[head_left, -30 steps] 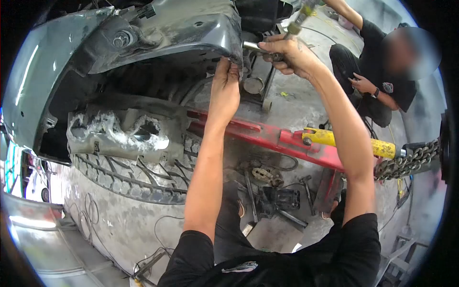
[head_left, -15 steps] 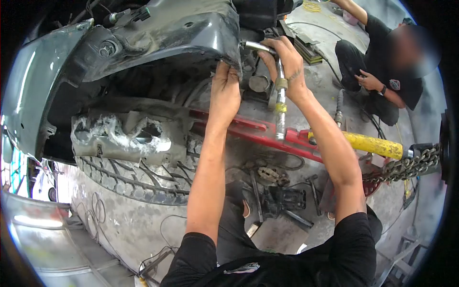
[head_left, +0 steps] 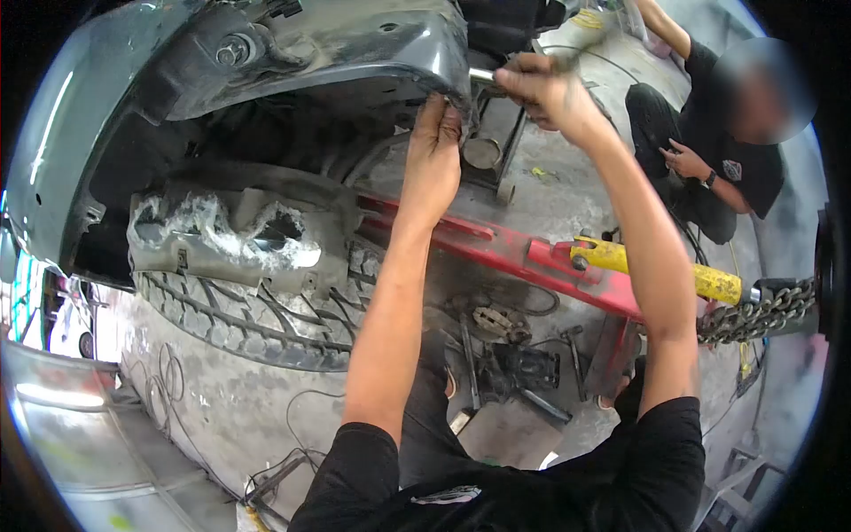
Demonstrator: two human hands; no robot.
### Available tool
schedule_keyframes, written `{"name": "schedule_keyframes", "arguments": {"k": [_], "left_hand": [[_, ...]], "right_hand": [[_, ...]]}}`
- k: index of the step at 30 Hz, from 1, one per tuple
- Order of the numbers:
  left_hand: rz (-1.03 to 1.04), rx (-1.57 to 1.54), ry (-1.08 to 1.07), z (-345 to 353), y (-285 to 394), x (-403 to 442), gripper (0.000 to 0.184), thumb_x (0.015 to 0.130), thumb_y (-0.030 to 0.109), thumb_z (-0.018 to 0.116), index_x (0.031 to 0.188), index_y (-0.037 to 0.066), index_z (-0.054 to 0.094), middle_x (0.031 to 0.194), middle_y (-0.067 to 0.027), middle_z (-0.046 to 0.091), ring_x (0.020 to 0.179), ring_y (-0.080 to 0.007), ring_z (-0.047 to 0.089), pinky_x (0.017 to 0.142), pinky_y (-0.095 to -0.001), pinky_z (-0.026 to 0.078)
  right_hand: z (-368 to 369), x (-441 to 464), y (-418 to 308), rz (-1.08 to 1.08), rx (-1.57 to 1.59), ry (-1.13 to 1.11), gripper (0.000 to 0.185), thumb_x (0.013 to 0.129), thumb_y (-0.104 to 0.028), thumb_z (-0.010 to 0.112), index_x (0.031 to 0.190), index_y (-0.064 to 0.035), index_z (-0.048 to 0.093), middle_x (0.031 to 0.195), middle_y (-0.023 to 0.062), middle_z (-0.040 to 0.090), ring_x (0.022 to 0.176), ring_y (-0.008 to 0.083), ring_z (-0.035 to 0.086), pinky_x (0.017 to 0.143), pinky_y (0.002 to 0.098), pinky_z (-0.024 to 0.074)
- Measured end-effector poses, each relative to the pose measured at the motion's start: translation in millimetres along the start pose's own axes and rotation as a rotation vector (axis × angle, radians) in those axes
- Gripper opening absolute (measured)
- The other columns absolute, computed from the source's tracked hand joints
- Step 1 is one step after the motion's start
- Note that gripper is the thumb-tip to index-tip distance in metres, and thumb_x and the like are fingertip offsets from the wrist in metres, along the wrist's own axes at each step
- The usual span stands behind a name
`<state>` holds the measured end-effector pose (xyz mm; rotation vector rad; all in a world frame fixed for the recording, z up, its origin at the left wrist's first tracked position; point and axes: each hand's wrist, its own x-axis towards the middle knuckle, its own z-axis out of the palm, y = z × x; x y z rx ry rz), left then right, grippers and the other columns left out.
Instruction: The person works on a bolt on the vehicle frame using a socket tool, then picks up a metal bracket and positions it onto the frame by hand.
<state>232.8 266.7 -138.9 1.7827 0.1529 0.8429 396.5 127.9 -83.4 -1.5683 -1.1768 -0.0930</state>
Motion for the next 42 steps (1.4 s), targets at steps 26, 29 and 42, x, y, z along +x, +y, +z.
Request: {"name": "schedule_keyframes", "arguments": {"k": [26,29,42], "left_hand": [[0.016,-0.002,-0.019,-2,3,0,0.039,0.109,0.028,0.044,0.126,-0.006,0.055,0.123,-0.0231,0.061,0.115,-0.0357,0.058,0.101,-0.0406,0.042],[-0.010,0.015,-0.038,-2,-4,2,0.044,0.109,0.031,0.044,0.133,-0.005,0.054,0.132,-0.0248,0.058,0.124,-0.0372,0.055,0.105,-0.0406,0.041],[0.019,0.062,-0.083,-8,9,0,0.053,0.109,0.031,0.043,0.152,-0.001,0.040,0.150,-0.0264,0.046,0.141,-0.0403,0.042,0.116,-0.0419,0.032]], "right_hand": [[40,-24,42,-0.649,-0.587,0.383,0.051,0.075,-0.006,0.084,0.123,-0.0052,0.065,0.109,0.0176,0.062,0.095,0.0346,0.067,0.077,0.0393,0.0573],[31,-23,29,-0.569,-0.517,0.288,0.038,0.083,-0.010,0.080,0.117,-0.0041,0.066,0.092,0.0127,0.064,0.078,0.0279,0.067,0.065,0.0370,0.0538],[12,-16,-12,0.397,0.411,-0.035,0.030,0.093,-0.029,0.069,0.082,-0.0025,0.062,0.069,0.0024,0.054,0.046,0.0098,0.041,0.041,0.0269,0.0313]]}}
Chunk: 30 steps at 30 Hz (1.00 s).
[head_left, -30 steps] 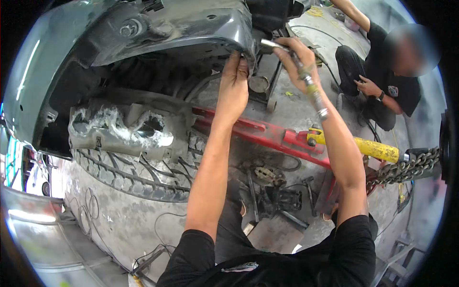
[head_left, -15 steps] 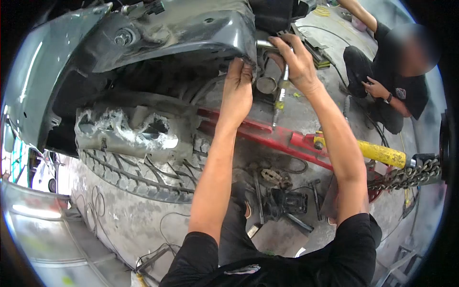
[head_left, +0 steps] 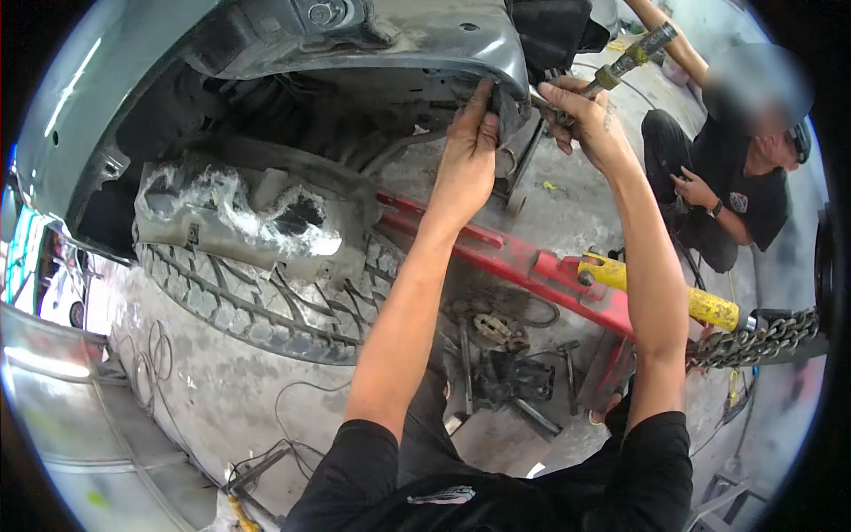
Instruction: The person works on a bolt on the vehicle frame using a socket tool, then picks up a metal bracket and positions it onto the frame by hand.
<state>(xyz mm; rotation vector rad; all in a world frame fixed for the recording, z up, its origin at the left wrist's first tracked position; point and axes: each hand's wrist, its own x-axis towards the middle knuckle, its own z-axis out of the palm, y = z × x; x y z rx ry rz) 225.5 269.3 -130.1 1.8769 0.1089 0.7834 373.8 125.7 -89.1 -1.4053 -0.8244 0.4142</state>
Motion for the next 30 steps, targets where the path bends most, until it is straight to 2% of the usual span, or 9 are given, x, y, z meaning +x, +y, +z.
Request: {"name": "schedule_keyframes", "arguments": {"k": [5,7,11,13,16,21,24,27,30], "left_hand": [[0.002,0.016,-0.034,-3,1,-2,0.050,0.109,0.028,0.042,0.152,0.001,0.041,0.147,-0.0276,0.049,0.141,-0.0404,0.043,0.116,-0.0416,0.033],[0.036,0.016,-0.007,-2,-3,1,0.049,0.109,0.028,0.043,0.151,0.002,0.044,0.143,-0.0276,0.052,0.138,-0.0409,0.045,0.115,-0.0423,0.034],[0.040,0.054,0.019,3,-11,4,0.046,0.109,0.029,0.043,0.147,0.002,0.047,0.139,-0.0270,0.055,0.135,-0.0406,0.049,0.112,-0.0418,0.036],[0.024,-0.001,0.020,5,4,0,0.043,0.110,0.028,0.043,0.140,-0.002,0.051,0.135,-0.0254,0.058,0.129,-0.0388,0.054,0.109,-0.0401,0.038],[0.013,0.063,0.041,5,-3,-1,0.037,0.110,0.024,0.041,0.130,-0.003,0.054,0.127,-0.0239,0.061,0.120,-0.0370,0.058,0.103,-0.0390,0.042],[0.066,0.043,0.053,5,-9,1,0.033,0.109,0.020,0.040,0.125,-0.004,0.055,0.121,-0.0241,0.062,0.112,-0.0375,0.060,0.097,-0.0391,0.044],[0.028,0.012,0.040,4,-10,1,0.033,0.109,0.020,0.041,0.123,-0.005,0.056,0.121,-0.0243,0.062,0.110,-0.0375,0.060,0.096,-0.0396,0.044],[0.007,-0.025,0.031,5,-17,2,0.032,0.108,0.020,0.041,0.122,-0.005,0.056,0.118,-0.0247,0.062,0.109,-0.0392,0.060,0.095,-0.0407,0.044],[0.073,0.027,0.066,5,-14,3,0.030,0.107,0.018,0.041,0.120,-0.005,0.056,0.114,-0.0253,0.063,0.107,-0.0410,0.060,0.095,-0.0417,0.044]], "right_hand": [[-16,10,-3,0.143,0.110,-0.128,0.029,0.094,-0.030,0.068,0.080,-0.0048,0.060,0.064,0.0017,0.052,0.048,0.0105,0.045,0.040,0.0281,0.0332],[-23,12,9,0.079,0.044,-0.060,0.030,0.094,-0.031,0.068,0.083,-0.0040,0.064,0.064,0.0013,0.054,0.050,0.0101,0.048,0.043,0.0276,0.0358],[-13,-5,28,-0.298,-0.265,0.078,0.032,0.096,-0.028,0.070,0.110,0.0013,0.072,0.072,0.0038,0.064,0.065,0.0122,0.061,0.059,0.0301,0.0481],[1,-14,24,-0.595,-0.467,0.172,0.026,0.094,-0.020,0.072,0.113,-0.0009,0.071,0.083,0.0103,0.067,0.075,0.0195,0.066,0.065,0.0329,0.0513],[13,-10,31,-0.822,-0.648,0.347,0.027,0.091,-0.011,0.074,0.116,-0.0017,0.070,0.090,0.0120,0.067,0.078,0.0238,0.066,0.068,0.0323,0.0517],[14,-1,47,-0.928,-0.639,0.388,0.037,0.081,-0.003,0.079,0.118,-0.0069,0.070,0.101,0.0143,0.066,0.086,0.0299,0.067,0.074,0.0373,0.0543],[6,14,56,-1.174,-0.871,0.425,0.054,0.075,-0.007,0.083,0.126,-0.0089,0.066,0.108,0.0130,0.063,0.090,0.0308,0.067,0.073,0.0388,0.0551],[1,13,51,-1.101,-0.893,0.347,0.051,0.076,-0.004,0.082,0.125,-0.0088,0.066,0.109,0.0143,0.063,0.090,0.0323,0.067,0.074,0.0392,0.0553],[-2,9,31,-0.935,-0.759,0.217,0.031,0.083,-0.011,0.078,0.112,-0.0055,0.069,0.092,0.0149,0.064,0.089,0.0351,0.067,0.071,0.0369,0.0536]]}}
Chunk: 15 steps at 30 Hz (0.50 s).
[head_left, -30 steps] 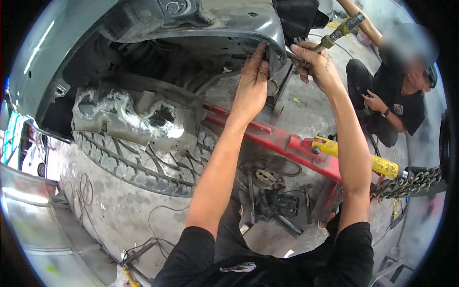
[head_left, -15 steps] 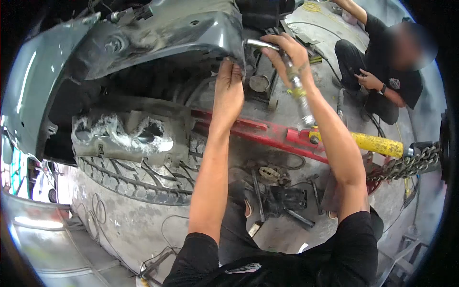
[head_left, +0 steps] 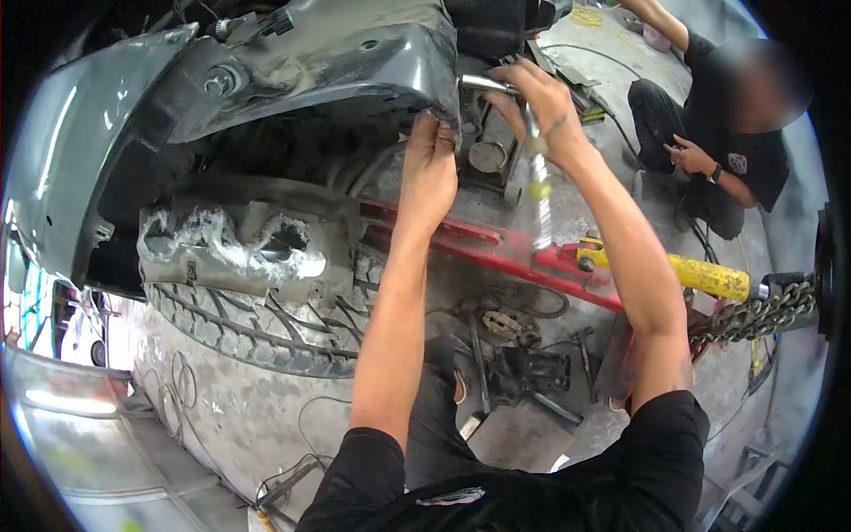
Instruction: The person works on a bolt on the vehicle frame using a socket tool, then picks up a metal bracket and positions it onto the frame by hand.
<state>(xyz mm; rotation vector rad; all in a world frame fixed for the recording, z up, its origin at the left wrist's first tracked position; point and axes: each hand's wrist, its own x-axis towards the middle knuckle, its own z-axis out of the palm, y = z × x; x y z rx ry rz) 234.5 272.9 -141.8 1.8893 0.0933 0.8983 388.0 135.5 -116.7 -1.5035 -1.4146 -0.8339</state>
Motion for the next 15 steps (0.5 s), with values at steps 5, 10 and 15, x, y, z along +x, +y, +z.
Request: {"name": "schedule_keyframes", "arguments": {"k": [5,10,15], "left_hand": [[-0.060,0.096,0.026,1,4,-2,0.029,0.106,0.018,0.041,0.117,-0.004,0.056,0.113,-0.0255,0.062,0.106,-0.0423,0.059,0.095,-0.0423,0.044],[-0.033,-0.013,-0.012,0,1,0,0.030,0.106,0.019,0.043,0.117,-0.005,0.057,0.115,-0.0259,0.063,0.107,-0.0411,0.060,0.095,-0.0419,0.044],[-0.046,0.047,0.017,1,0,0,0.029,0.107,0.020,0.044,0.117,-0.004,0.057,0.113,-0.0247,0.063,0.106,-0.0383,0.061,0.094,-0.0404,0.045]], "right_hand": [[-41,43,-11,1.005,0.763,-0.515,0.025,0.093,-0.029,0.070,0.095,-0.0036,0.067,0.070,0.0057,0.058,0.045,0.0132,0.047,0.041,0.0281,0.0343],[-38,29,-12,1.005,0.891,-0.394,0.025,0.090,-0.024,0.071,0.096,0.0002,0.070,0.071,0.0039,0.058,0.049,0.0107,0.046,0.045,0.0283,0.0366],[-31,-1,-3,0.574,0.423,-0.210,0.028,0.095,-0.024,0.069,0.111,-0.0016,0.071,0.081,0.0087,0.066,0.060,0.0158,0.060,0.056,0.0292,0.0480]]}}
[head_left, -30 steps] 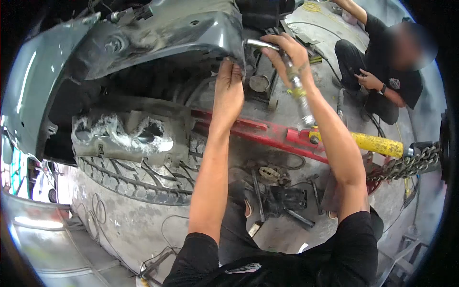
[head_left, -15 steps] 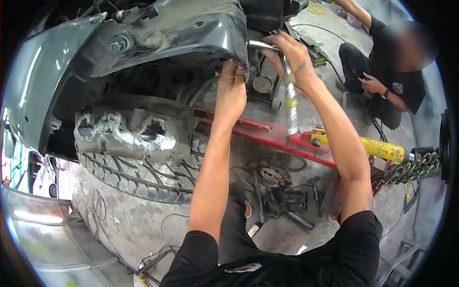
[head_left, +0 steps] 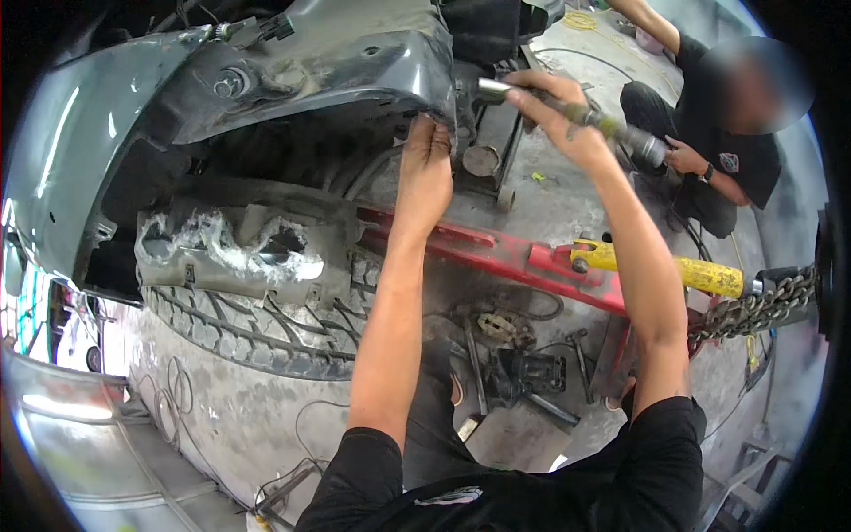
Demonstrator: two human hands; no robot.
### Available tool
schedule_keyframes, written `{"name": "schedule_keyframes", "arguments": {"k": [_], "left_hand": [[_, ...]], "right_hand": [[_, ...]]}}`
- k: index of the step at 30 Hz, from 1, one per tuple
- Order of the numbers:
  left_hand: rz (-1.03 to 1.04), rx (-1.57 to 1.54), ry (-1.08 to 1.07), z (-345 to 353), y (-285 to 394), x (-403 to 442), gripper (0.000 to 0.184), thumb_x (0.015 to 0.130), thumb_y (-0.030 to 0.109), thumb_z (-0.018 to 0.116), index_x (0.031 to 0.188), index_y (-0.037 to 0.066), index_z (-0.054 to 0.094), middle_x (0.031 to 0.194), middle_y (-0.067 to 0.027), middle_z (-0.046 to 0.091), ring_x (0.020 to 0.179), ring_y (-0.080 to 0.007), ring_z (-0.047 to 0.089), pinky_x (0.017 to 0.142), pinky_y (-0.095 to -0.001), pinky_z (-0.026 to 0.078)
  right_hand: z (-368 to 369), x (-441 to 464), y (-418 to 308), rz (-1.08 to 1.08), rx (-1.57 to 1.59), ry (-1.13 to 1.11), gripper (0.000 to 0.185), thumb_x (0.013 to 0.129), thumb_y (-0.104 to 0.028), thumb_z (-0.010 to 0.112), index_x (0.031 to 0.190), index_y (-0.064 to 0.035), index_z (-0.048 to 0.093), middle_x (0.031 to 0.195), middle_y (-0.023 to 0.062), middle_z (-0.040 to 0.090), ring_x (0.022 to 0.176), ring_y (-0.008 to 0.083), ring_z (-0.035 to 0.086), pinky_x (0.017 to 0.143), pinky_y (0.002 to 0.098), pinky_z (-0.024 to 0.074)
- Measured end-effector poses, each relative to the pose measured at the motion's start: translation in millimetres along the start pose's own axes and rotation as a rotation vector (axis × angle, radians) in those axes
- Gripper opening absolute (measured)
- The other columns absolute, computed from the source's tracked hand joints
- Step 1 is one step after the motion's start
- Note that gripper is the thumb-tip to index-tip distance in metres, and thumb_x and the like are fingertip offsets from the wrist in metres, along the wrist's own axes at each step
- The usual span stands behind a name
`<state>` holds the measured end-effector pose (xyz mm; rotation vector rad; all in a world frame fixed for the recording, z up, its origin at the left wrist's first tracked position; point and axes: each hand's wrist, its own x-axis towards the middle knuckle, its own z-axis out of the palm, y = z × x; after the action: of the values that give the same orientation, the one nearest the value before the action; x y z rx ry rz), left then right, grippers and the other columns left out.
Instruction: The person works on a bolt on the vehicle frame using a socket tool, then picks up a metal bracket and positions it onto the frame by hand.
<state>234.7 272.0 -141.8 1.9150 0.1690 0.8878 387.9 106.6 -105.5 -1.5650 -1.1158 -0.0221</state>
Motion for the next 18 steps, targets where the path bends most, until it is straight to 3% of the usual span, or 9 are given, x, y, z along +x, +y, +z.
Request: {"name": "schedule_keyframes", "arguments": {"k": [3,10,11,14,15,16,18], "left_hand": [[0.011,-0.127,-0.017,1,0,0,0.031,0.108,0.022,0.044,0.118,-0.004,0.058,0.112,-0.0236,0.063,0.105,-0.0365,0.061,0.094,-0.0391,0.045],[0.025,-0.132,-0.029,2,3,-1,0.034,0.109,0.025,0.044,0.117,-0.004,0.058,0.113,-0.0231,0.063,0.105,-0.0346,0.061,0.095,-0.0382,0.045],[-0.007,-0.161,-0.037,1,2,-1,0.034,0.109,0.026,0.045,0.117,-0.004,0.058,0.113,-0.0234,0.063,0.106,-0.0351,0.061,0.095,-0.0385,0.044],[0.026,0.004,-0.021,-3,-2,1,0.034,0.109,0.026,0.045,0.116,-0.005,0.058,0.111,-0.0232,0.062,0.103,-0.0341,0.060,0.094,-0.0384,0.044],[0.021,0.000,-0.021,-2,-3,-1,0.034,0.109,0.026,0.045,0.116,-0.005,0.058,0.111,-0.0232,0.062,0.103,-0.0341,0.060,0.094,-0.0384,0.044],[-0.006,-0.041,-0.029,-2,-2,0,0.035,0.108,0.026,0.045,0.117,-0.005,0.058,0.112,-0.0236,0.062,0.104,-0.0347,0.060,0.095,-0.0384,0.044],[-0.032,-0.083,-0.041,-2,0,-1,0.035,0.108,0.026,0.045,0.118,-0.005,0.057,0.113,-0.0240,0.062,0.105,-0.0352,0.060,0.096,-0.0384,0.044]], "right_hand": [[22,-4,-5,-0.370,-0.352,0.228,0.025,0.089,-0.013,0.075,0.111,-0.0027,0.071,0.091,0.0141,0.066,0.078,0.0266,0.067,0.065,0.0342,0.0512],[49,3,23,-0.703,-0.506,0.434,0.039,0.082,-0.006,0.079,0.119,-0.0078,0.066,0.101,0.0144,0.062,0.080,0.0330,0.065,0.068,0.0412,0.0535],[48,1,24,-0.661,-0.513,0.399,0.041,0.081,-0.001,0.078,0.121,-0.0022,0.066,0.106,0.0167,0.064,0.090,0.0316,0.067,0.073,0.0384,0.0549],[41,7,23,-0.624,-0.491,0.308,0.042,0.081,-0.001,0.078,0.121,-0.0039,0.066,0.104,0.0164,0.064,0.093,0.0325,0.067,0.074,0.0375,0.0550],[38,4,19,-0.498,-0.461,0.263,0.034,0.084,-0.008,0.077,0.117,-0.0046,0.068,0.099,0.0156,0.066,0.089,0.0343,0.067,0.074,0.0359,0.0544],[32,6,14,-0.496,-0.465,0.261,0.034,0.084,-0.008,0.077,0.117,-0.0046,0.068,0.099,0.0156,0.066,0.089,0.0343,0.067,0.074,0.0359,0.0544],[21,12,5,-0.400,-0.378,0.074,0.029,0.089,-0.020,0.074,0.112,-0.0023,0.069,0.086,0.0143,0.065,0.084,0.0336,0.066,0.070,0.0337,0.0528]]}}
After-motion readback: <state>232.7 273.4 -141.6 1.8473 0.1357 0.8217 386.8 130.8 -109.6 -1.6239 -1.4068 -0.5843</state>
